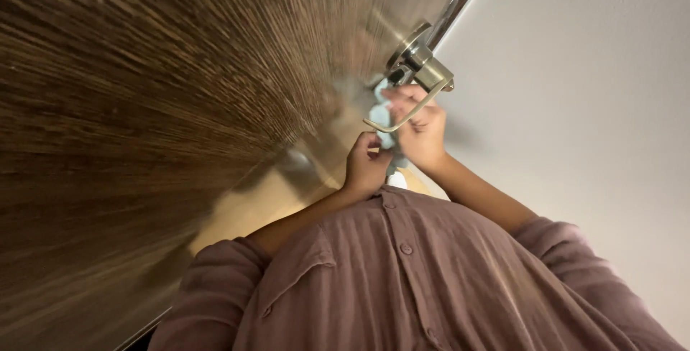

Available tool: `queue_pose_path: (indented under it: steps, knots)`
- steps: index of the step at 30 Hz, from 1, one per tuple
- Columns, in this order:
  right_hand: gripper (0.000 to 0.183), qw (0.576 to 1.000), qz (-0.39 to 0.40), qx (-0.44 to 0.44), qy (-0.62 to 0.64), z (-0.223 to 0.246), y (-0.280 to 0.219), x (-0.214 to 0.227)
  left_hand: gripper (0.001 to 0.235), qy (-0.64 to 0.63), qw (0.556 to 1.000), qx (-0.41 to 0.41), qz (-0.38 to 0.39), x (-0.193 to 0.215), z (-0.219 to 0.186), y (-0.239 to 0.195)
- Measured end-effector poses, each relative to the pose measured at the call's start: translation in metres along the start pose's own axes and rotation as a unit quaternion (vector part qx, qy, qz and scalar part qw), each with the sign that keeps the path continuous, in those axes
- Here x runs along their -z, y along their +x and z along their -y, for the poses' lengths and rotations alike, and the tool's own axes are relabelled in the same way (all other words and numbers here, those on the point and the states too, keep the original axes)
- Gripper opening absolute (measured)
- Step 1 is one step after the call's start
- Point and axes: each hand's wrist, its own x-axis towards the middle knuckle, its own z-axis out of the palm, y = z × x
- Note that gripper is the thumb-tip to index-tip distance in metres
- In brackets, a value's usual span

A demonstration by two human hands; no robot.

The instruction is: The person wipes a door handle and the surrounding wooden door surface using a light blue cloth. They hold the handle with one hand while scrubbing the metal and wood with the other, then proceed to wipe the door panel in broad strokes.

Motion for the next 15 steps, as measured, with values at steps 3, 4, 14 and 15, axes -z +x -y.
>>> queue_pose_path:
  steps: [3,4,14,15]
  knots:
    - [0.009,0.995,-0.053,-0.058,-0.068,-0.042,-0.020,0.018,0.024,0.002,1.000,0.001,0.001,0.002,-0.023,-0.008]
    - [0.009,0.995,-0.053,-0.057,-0.069,-0.043,-0.016,0.013,0.024,0.001,1.000,0.001,0.001,0.003,-0.023,-0.005]
    - [0.010,0.999,0.000,-0.040,-0.017,-0.002,-0.014,0.001,0.021,-0.014,1.000,0.003,0.010,0.003,0.008,0.005]
    - [0.013,0.998,-0.005,-0.038,-0.041,-0.007,-0.016,0.005,0.023,-0.007,1.000,0.011,0.010,0.003,0.003,0.004]
